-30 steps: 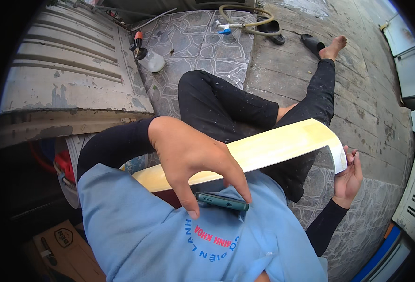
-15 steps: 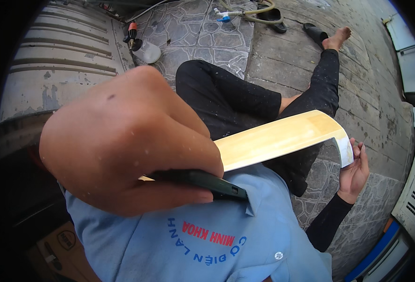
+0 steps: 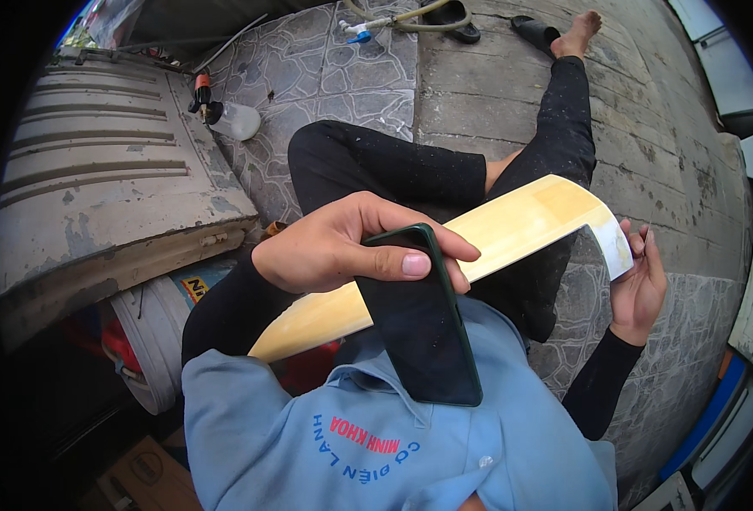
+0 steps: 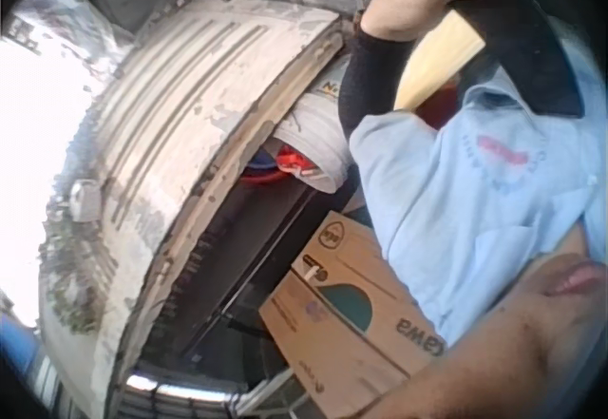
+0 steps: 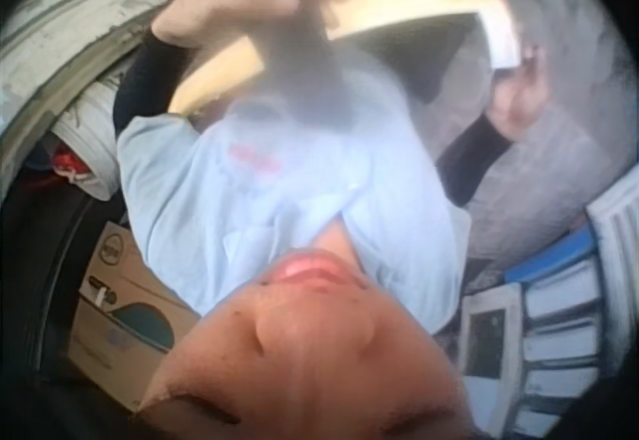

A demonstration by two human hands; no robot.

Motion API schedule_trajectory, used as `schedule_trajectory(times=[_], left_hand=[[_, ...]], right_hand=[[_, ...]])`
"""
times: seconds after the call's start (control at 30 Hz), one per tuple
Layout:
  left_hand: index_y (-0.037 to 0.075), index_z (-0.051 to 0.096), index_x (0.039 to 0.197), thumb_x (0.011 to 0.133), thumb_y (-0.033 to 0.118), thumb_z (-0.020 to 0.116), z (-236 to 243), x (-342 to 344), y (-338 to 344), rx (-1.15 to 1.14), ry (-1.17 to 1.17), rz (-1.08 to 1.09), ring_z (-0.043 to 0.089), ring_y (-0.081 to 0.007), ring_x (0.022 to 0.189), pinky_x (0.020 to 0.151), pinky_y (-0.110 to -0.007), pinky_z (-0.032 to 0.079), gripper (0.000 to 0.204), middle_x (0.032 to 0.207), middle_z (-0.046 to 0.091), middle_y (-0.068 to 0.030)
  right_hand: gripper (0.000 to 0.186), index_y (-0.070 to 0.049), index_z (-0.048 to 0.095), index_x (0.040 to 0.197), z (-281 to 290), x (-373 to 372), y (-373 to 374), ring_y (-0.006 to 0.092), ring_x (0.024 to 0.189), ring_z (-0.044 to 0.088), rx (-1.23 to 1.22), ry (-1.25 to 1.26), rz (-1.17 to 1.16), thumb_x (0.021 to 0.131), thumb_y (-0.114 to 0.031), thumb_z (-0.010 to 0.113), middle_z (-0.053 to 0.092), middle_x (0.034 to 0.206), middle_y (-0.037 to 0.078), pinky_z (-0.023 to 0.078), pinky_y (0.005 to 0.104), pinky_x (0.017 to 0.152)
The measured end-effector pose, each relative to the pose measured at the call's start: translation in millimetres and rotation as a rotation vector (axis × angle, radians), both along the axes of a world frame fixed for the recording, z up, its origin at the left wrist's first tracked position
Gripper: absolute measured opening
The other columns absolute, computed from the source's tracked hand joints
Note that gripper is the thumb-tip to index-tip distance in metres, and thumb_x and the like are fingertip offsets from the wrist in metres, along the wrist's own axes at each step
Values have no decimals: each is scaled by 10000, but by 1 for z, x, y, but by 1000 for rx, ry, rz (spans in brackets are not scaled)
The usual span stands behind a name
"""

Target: The person sits on the floor and uses a utility knife to scrape the surface of a long, curved, cream-colored plastic piece. They repeatedly scrape along the edges and flat surfaces to remove residue or marks.

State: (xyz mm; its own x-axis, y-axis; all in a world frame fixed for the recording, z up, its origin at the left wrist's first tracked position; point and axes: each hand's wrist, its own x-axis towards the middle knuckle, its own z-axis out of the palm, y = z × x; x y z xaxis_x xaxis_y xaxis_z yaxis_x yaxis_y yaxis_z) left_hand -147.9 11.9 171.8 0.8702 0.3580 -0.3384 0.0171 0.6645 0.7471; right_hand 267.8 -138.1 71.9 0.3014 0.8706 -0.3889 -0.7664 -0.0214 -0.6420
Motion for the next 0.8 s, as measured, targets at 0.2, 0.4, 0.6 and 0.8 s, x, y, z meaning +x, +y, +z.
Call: schedule_trajectory(times=[0.2, 0.4, 0.6, 0.8], left_hand=[[-48, 684, 1224, 1088, 164, 653, -4, 3, 5, -85, -80, -25, 743, -336, 1209, 1095, -435, 546, 253, 1218, 771, -207], [4, 650, 1263, 1168, 195, 564, 0, 2, 4, 21, -125, -194, 703, -224, 1237, 1127, -366, 477, 230, 1218, 734, -120], [-39, 649, 1246, 1136, 196, 589, 24, 0, 8, 105, 10, -97, 757, -325, 1188, 1131, -439, 516, 266, 1144, 745, -170], [-25, 490, 1190, 1149, 275, 549, 112, -44, 35, 456, 122, 6, 764, -441, 1169, 1033, -539, 639, 309, 1115, 746, -381]], right_hand=[[231, -16, 657, 1240, -10, 8, -4, 259, 1316, 674, -12, 3, -5, 1181, -198, 528, 615, 946, 36, 579, 403, 1098], [234, -18, 658, 1245, -12, 4, -1, 252, 1306, 673, -17, 0, -14, 1182, -200, 525, 614, 945, 37, 589, 402, 1091], [246, -7, 654, 1249, -12, 11, -1, 255, 1327, 651, -10, -2, -2, 1182, -205, 524, 614, 959, 49, 575, 417, 1108], [257, 0, 646, 1277, -17, 17, -3, 263, 1341, 635, 21, 45, 34, 1182, -201, 517, 615, 1004, 66, 553, 433, 1141]])
